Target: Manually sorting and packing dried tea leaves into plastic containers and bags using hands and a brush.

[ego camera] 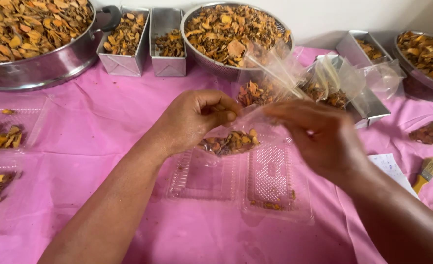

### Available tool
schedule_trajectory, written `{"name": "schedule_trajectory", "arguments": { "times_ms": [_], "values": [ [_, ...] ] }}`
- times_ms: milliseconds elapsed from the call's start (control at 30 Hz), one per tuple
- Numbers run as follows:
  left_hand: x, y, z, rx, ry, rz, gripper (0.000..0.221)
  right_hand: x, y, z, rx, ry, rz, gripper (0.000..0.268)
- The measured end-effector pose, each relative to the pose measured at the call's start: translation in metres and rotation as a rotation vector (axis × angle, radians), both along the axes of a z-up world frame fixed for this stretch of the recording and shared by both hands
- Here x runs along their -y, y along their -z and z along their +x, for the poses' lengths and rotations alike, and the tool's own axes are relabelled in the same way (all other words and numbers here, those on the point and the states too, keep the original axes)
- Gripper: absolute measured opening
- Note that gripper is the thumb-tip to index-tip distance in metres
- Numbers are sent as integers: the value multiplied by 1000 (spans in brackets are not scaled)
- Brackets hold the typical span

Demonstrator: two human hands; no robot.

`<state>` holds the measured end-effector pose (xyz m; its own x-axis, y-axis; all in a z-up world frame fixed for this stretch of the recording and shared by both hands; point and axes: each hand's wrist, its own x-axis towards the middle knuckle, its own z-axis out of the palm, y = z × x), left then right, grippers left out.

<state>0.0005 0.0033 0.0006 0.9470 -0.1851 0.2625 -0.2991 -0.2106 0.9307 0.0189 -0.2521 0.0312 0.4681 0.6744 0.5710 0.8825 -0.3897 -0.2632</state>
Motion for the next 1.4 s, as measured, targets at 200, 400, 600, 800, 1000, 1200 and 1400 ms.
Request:
{"name": "schedule_trajectory", "arguments": {
  "times_ms": [200, 400, 600, 800, 1000, 1200, 1400],
  "values": [
    [-1, 5, 1, 35, 50, 26, 13, 48, 31, -6, -26, 136, -268, 7],
    [0, 7, 4, 98, 58, 52, 10, 79, 108, -13, 30, 143, -1038, 9],
    [0, 7, 3, 104, 33, 71, 9, 74, 114, -12, -119, 128, -1015, 22],
    [0, 10, 5, 103, 28, 64, 9, 72, 117, -13, -191, 73, -813, 13],
    [0, 6, 0, 102, 32, 51, 11, 69, 127, -11, -255, 36, -799, 20],
    [0, -2, -4, 33, -13, 82, 15, 66, 97, -4, -314, -45, -656, 21],
    [2, -1, -3, 28, 17, 32, 14, 51, 10, -2, -356, 185, -186, 3]
  ]
}}
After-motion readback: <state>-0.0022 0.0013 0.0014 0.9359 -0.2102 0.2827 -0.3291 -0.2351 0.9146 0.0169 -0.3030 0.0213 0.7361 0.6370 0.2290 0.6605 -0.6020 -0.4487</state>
